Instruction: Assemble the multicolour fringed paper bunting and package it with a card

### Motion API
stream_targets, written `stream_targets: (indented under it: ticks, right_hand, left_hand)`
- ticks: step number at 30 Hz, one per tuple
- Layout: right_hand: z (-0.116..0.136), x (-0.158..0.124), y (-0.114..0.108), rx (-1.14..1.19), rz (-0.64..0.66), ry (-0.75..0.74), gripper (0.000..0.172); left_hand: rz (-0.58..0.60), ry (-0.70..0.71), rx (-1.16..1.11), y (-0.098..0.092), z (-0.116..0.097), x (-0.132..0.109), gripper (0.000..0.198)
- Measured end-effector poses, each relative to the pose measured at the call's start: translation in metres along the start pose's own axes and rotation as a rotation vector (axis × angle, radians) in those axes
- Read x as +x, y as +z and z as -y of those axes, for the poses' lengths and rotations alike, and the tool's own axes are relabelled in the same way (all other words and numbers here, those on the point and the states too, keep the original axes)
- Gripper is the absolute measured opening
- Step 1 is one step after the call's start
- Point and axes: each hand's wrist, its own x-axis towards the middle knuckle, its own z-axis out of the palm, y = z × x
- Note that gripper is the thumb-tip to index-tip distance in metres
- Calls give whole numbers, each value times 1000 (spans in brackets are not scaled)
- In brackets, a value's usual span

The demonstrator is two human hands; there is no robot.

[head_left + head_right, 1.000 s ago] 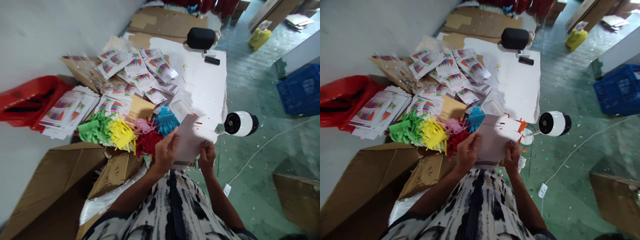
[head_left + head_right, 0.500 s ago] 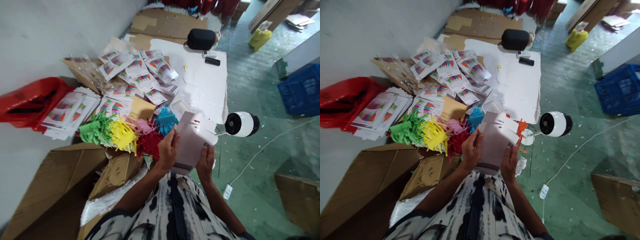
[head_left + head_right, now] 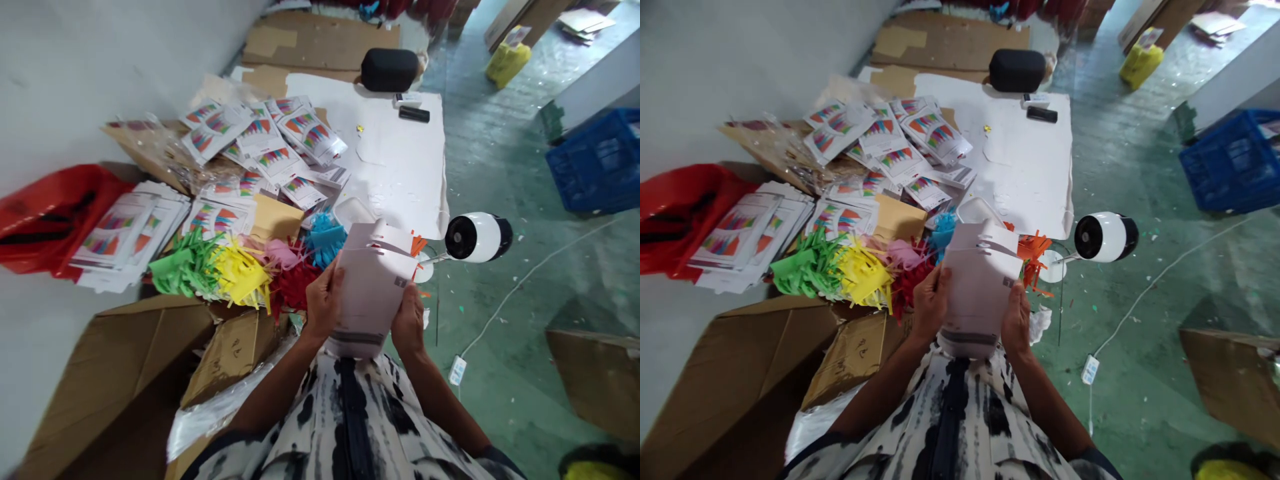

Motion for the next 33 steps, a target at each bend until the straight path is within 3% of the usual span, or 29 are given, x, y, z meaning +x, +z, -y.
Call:
stream_targets:
  ticks: [3, 7, 12, 18, 26, 33]
  right_hand:
    - [7, 7, 1, 96, 44, 71, 50]
    - [23, 7, 8, 230, 80, 4, 37]
    - [41, -2, 14, 390, 43, -72, 42]
    - [39, -5, 8, 403, 31, -54, 38]
    - [42, -4, 0, 364, -81, -85, 18]
    - [56, -7, -2, 422, 30, 28, 17]
  left_hand:
    - [12, -124, -51, -9, 1, -2, 53]
    - [-40, -106, -211, -12, 4, -1, 43]
    - [-183, -206, -513, -8, 3, -1, 49]
    - [-247, -256, -623, -4, 3, -4, 49]
    - [-222, -321, -706, -10, 4, -15, 40]
    - [-169, -283, -698, -18, 2, -10, 34]
